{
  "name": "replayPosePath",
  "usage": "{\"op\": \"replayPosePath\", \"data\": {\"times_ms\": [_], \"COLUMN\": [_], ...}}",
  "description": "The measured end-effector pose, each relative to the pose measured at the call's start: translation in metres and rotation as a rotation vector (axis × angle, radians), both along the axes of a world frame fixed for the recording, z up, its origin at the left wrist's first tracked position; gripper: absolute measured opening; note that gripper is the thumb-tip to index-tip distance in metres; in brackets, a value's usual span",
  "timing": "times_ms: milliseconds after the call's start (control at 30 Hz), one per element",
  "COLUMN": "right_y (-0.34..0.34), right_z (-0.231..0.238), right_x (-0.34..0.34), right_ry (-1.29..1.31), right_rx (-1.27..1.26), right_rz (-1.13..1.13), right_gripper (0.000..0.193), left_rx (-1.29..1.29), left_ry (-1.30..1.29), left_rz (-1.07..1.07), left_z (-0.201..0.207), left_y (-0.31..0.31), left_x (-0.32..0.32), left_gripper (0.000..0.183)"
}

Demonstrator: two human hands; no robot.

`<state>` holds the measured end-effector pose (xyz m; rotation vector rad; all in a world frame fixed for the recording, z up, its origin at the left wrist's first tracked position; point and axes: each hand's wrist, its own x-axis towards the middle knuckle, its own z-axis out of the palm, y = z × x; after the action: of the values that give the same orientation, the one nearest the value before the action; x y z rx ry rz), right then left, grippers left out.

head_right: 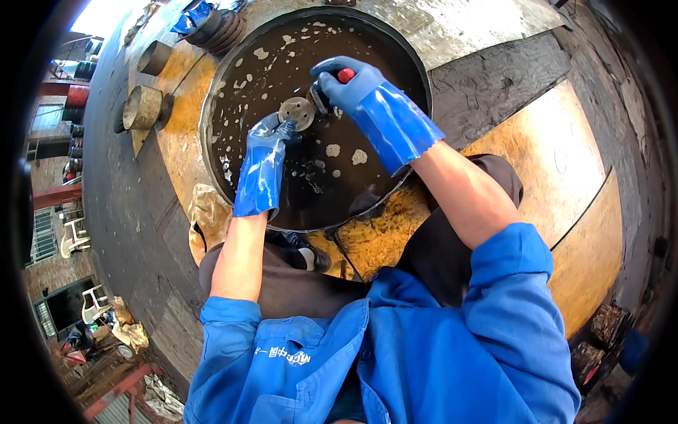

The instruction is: The person cleans metal components in a circular container of liquid using a brush. They dip the parts into the fluid, scrub the surfaces, and then set them aside.

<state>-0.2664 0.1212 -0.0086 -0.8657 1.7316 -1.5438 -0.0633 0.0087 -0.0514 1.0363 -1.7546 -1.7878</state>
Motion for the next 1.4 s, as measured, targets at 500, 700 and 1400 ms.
{"op": "replayPosePath", "data": {"times_ms": [500,700,1400], "right_y": [0.006,0.009,0.02], "right_z": [0.007,0.025,0.029], "right_x": [0.002,0.013,-0.003], "right_ry": [0.037,-0.078,0.093], "right_rx": [-0.09,-0.15,-0.255], "right_rz": [0.205,0.214,0.02], "right_gripper": [0.026,0.024,0.025], "left_rx": [0.081,-0.057,-0.546], "left_ry": [-0.012,-0.022,0.014], "left_rz": [0.054,0.052,0.244], "left_z": [-0.004,-0.029,0.088], "left_y": [-0.006,-0.021,-0.002], "left_x": [0.009,0.027,0.005], "left_gripper": [0.032,0.034,0.029]}}
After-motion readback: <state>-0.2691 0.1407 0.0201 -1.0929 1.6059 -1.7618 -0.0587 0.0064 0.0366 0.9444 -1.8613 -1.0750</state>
